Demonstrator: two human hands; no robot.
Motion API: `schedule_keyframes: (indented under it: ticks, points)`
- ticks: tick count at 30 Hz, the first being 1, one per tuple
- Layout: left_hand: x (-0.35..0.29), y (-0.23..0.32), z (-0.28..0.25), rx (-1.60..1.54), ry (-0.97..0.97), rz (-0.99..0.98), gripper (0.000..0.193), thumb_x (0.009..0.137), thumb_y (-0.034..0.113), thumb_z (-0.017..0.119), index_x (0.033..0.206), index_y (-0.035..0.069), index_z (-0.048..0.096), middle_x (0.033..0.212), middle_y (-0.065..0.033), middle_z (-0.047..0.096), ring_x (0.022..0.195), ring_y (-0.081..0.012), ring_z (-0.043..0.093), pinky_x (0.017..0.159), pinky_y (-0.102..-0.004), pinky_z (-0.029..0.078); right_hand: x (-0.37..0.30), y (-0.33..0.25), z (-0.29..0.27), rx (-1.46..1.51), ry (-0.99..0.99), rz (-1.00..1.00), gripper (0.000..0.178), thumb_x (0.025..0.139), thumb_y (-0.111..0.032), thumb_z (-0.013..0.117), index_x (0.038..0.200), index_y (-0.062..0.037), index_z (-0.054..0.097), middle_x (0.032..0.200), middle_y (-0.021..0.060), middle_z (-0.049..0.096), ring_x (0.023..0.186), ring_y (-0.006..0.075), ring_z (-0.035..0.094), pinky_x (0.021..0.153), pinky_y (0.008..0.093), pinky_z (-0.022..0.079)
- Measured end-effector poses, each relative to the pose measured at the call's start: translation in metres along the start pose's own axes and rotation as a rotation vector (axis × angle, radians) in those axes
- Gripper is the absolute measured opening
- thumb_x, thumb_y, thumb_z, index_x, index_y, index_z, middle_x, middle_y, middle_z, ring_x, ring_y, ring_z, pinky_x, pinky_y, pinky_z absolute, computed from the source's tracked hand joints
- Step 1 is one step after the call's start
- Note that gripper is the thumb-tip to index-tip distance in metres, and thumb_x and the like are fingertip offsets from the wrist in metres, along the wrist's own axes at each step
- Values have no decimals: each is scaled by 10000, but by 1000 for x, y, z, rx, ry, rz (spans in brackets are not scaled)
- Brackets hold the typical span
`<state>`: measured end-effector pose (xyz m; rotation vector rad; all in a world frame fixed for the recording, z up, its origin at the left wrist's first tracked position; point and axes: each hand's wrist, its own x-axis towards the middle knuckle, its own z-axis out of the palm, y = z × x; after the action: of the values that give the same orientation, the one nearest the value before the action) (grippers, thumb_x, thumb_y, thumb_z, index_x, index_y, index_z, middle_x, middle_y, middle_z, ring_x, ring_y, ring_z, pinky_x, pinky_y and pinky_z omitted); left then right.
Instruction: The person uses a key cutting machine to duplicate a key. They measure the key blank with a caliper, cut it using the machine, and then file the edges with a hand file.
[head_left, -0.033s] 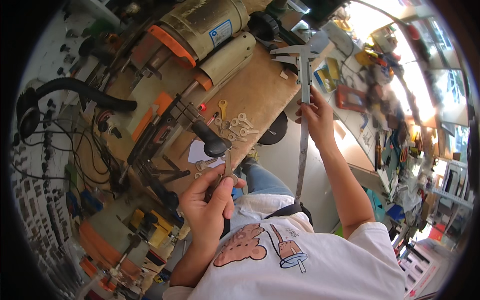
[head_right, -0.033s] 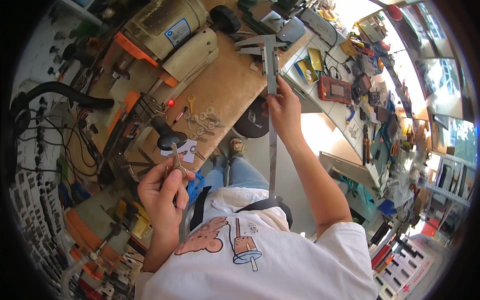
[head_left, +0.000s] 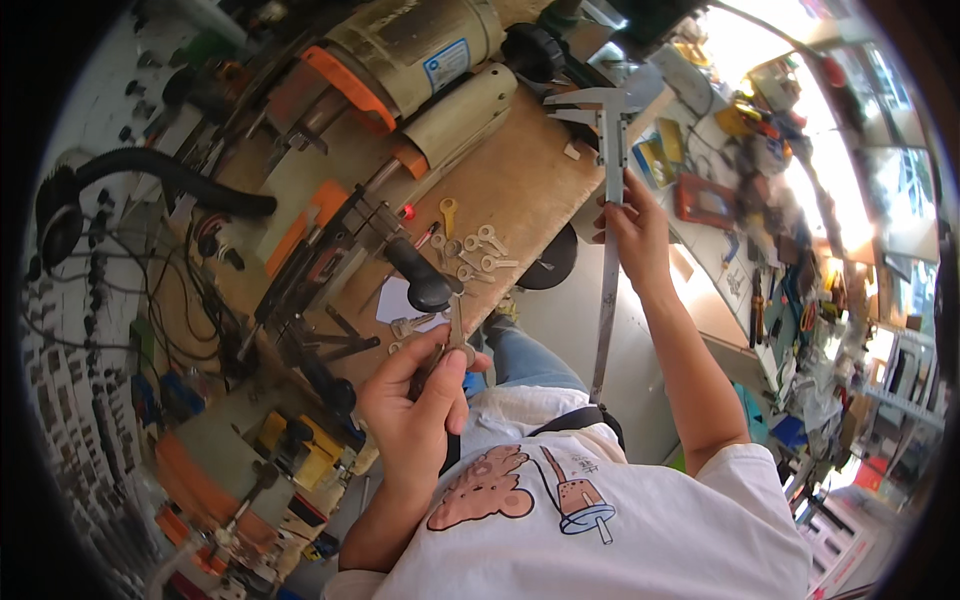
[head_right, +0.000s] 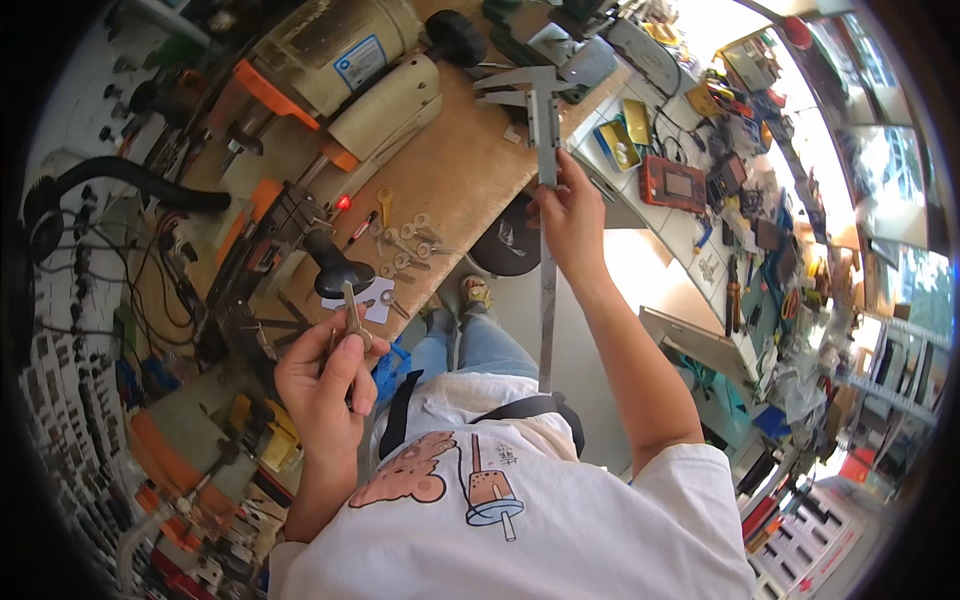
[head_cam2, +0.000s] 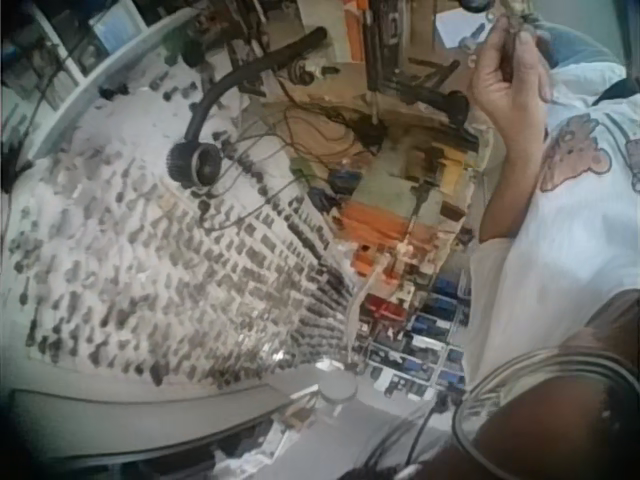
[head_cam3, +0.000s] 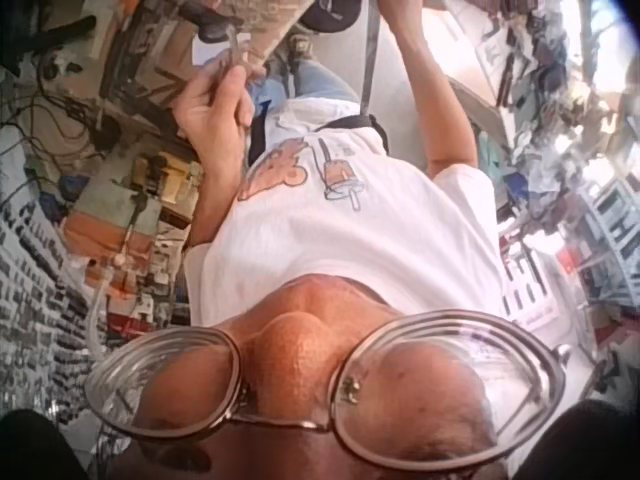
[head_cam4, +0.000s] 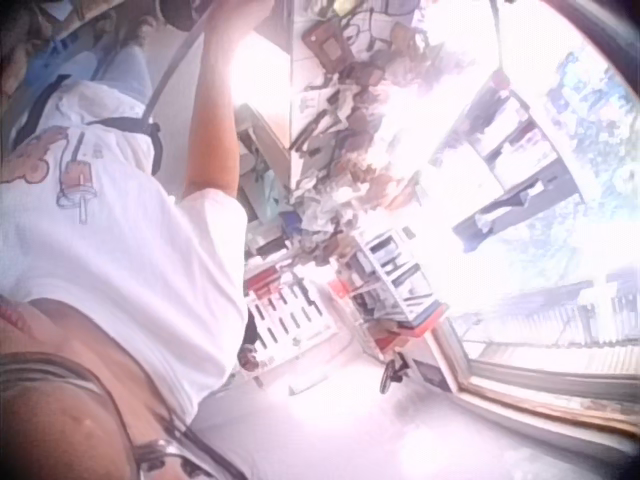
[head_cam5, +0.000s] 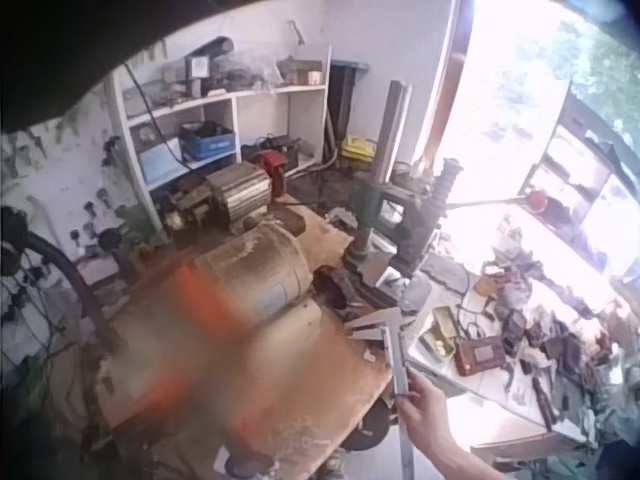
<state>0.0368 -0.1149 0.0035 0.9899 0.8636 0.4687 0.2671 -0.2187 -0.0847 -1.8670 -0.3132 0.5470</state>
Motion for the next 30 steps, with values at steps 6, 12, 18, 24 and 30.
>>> schedule_keyframes:
  ticks: [6,12,18,24,30]
  points:
    - [2,2,17,-19,121,75,250,813,26,559,1042,-75,562,745,-138,637,413,-13,403,381,-154,303,71,-24,11,-223,-119,-198,316,763,-3,464,1070,-20,540,770,95,618,622,146,608,494,278,499]
    - [-25,-4,12,-58,305,137,250,806,26,571,1028,-88,562,754,-165,635,409,-42,431,369,-168,322,134,-37,54,-379,-225,-280,198,764,-29,453,922,8,567,632,75,553,580,145,547,491,295,429]
    - [-47,-15,5,-69,509,155,257,805,0,547,1045,-92,550,724,-125,608,394,-60,445,359,-183,316,186,0,65,-166,-224,-256,181,695,-80,607,839,27,625,643,35,563,581,125,482,525,293,393]
    - [-53,-18,5,-152,542,246,253,784,-26,574,1032,-72,560,683,-117,602,450,-78,520,346,-167,307,189,12,70,35,-207,-380,256,741,-114,622,968,7,622,796,37,602,678,93,517,602,235,415]
    - [-54,-17,4,-118,573,239,241,784,-20,577,1020,-62,558,718,-130,624,416,-60,469,345,-157,297,59,-39,51,251,-9,-496,209,792,-17,514,988,42,557,813,76,566,701,124,520,673,215,420]
